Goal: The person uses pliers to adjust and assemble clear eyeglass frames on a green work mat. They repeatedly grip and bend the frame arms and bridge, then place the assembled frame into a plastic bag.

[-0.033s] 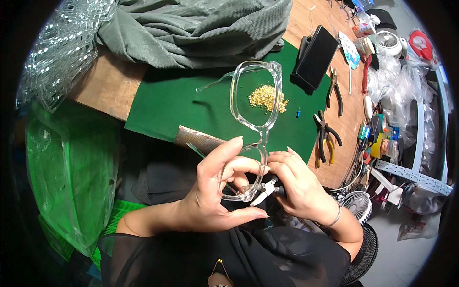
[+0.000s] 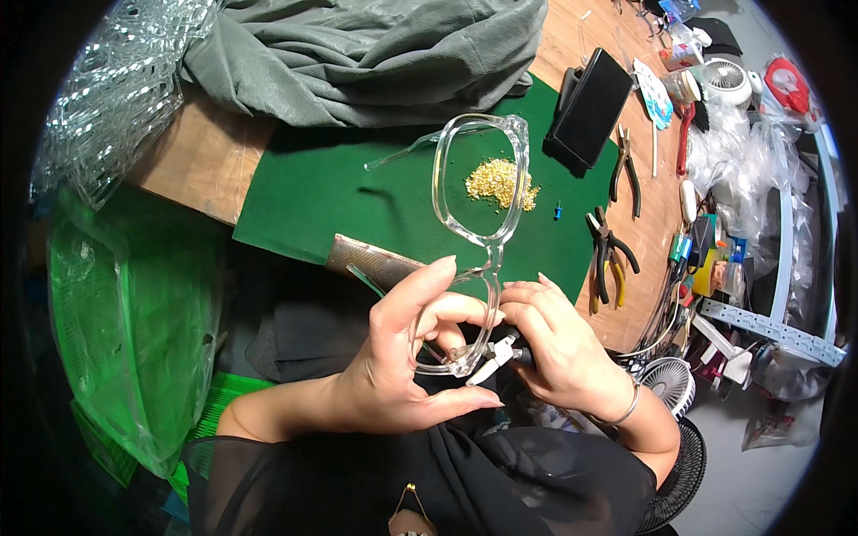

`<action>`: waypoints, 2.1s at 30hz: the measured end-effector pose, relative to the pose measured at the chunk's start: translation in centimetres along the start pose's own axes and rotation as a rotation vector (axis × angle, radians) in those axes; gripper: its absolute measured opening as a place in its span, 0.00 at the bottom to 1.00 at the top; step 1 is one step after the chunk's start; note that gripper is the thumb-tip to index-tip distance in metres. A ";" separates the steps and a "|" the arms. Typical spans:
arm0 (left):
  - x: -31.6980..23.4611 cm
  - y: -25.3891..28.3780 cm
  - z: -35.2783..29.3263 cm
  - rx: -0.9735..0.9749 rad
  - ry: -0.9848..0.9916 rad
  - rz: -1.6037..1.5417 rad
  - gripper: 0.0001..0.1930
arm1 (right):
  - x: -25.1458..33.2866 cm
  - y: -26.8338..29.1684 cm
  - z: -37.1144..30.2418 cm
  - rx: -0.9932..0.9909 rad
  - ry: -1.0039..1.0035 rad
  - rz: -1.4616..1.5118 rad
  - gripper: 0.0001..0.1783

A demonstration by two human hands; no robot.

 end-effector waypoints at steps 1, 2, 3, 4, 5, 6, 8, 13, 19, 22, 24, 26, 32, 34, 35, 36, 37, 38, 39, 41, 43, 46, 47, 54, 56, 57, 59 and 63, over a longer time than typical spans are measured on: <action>0.0 0.1 0.0 -0.032 -0.022 -0.021 0.59 | 0.1 0.0 0.1 0.003 0.003 -0.020 0.29; 0.0 0.1 -0.1 -0.064 -0.044 -0.042 0.57 | 0.2 0.0 0.2 0.007 0.006 -0.039 0.29; 0.0 0.2 -0.1 -0.096 -0.066 -0.063 0.54 | 0.3 0.1 0.3 0.007 0.010 -0.056 0.29; 0.0 0.3 -0.2 -0.101 -0.065 -0.055 0.53 | 0.5 0.2 0.4 0.007 0.014 -0.072 0.28; 0.0 0.2 -0.3 -0.105 -0.065 -0.050 0.51 | 0.6 0.3 0.5 0.006 0.015 -0.090 0.28; -0.1 0.2 -0.3 -0.109 -0.065 -0.045 0.50 | 0.6 0.4 0.4 -0.012 0.025 -0.115 0.27; -0.1 -0.2 -0.4 -0.014 -0.062 0.108 0.55 | 0.5 0.2 0.3 -0.048 0.046 -0.165 0.24; -1.1 -0.3 0.4 0.035 -0.122 0.307 0.47 | 0.3 0.1 0.2 -0.165 0.069 -0.224 0.17; -1.1 -0.2 0.4 -0.008 -0.058 0.335 0.28 | 0.6 0.2 0.3 -0.273 0.088 -0.305 0.13; -1.1 -0.4 0.5 -0.006 -0.061 0.380 0.28 | 0.4 0.2 0.2 -0.313 0.091 -0.324 0.12; -1.3 -0.5 0.4 -0.027 -0.096 0.408 0.26 | 0.0 -0.2 0.0 -0.320 0.088 -0.328 0.11; -1.4 -0.7 0.0 -0.063 -0.179 0.424 0.24 | -0.6 -0.9 -0.3 -0.307 0.074 -0.325 0.11; -1.7 -1.2 0.7 0.118 -0.163 0.523 0.37 | -0.8 -0.7 -0.1 -0.370 0.126 -0.287 0.13; -1.5 -0.6 0.9 0.061 -0.100 0.488 0.43 | -0.5 0.1 0.3 -0.366 0.090 -0.256 0.17; -1.3 -0.3 0.9 0.033 -0.070 0.467 0.46 | -0.4 0.2 0.4 -0.362 0.090 -0.251 0.17; -1.3 -0.4 0.7 0.027 -0.109 0.456 0.50 | -0.3 0.4 0.4 -0.359 0.091 -0.246 0.17; -1.3 -0.4 0.7 0.023 -0.109 0.461 0.51 | -0.3 0.4 0.5 -0.355 0.092 -0.241 0.18; -1.4 -0.5 0.6 0.019 -0.110 0.463 0.52 | -0.4 0.3 0.4 -0.341 0.085 -0.225 0.19; -1.4 -0.5 0.6 0.015 -0.110 0.466 0.53 | -0.5 0.3 0.3 -0.331 0.078 -0.210 0.19; -1.0 -0.4 0.3 0.020 -0.091 0.442 0.53 | -0.7 0.2 0.3 -0.314 0.065 -0.177 0.19; -0.9 -0.5 0.6 0.040 -0.081 0.433 0.52 | -1.0 0.0 0.4 -0.296 0.078 -0.144 0.23; -0.6 0.9 0.8 -0.067 -0.064 0.265 0.39 | -2.3 -0.4 0.6 -0.216 0.057 -0.040 0.27; -0.9 1.6 0.5 -0.127 -0.123 0.242 0.43 | -3.1 -0.3 0.5 -0.193 0.025 -0.042 0.25; 0.0 2.0 0.9 -0.204 -0.062 0.084 0.45 | -11.8 -0.1 1.7 -0.478 -0.455 0.184 0.13; 0.1 1.9 0.7 -0.200 -0.035 0.055 0.47 | -11.3 -1.0 2.6 -0.470 -0.382 0.034 0.11; -0.4 2.2 0.9 -0.171 -0.068 0.107 0.47 | -11.0 -1.3 2.8 -0.481 -0.332 -0.006 0.11; -0.6 2.9 0.7 -0.116 -0.030 0.206 0.50 | -11.7 -1.5 3.1 -0.495 -0.348 0.084 0.11; -0.5 2.6 0.7 -0.191 -0.025 0.108 0.45 | -11.6 -1.8 4.4 -0.438 -0.362 0.015 0.11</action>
Point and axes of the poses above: each hand's wrist, its own z-axis towards the middle knuckle, its own y-axis out of the back of the hand, x = y × z, the point moved 8 cm from there along z, towards the middle knuckle, and after that the axes turned 5 degrees about -y, right-handed, at the moved point
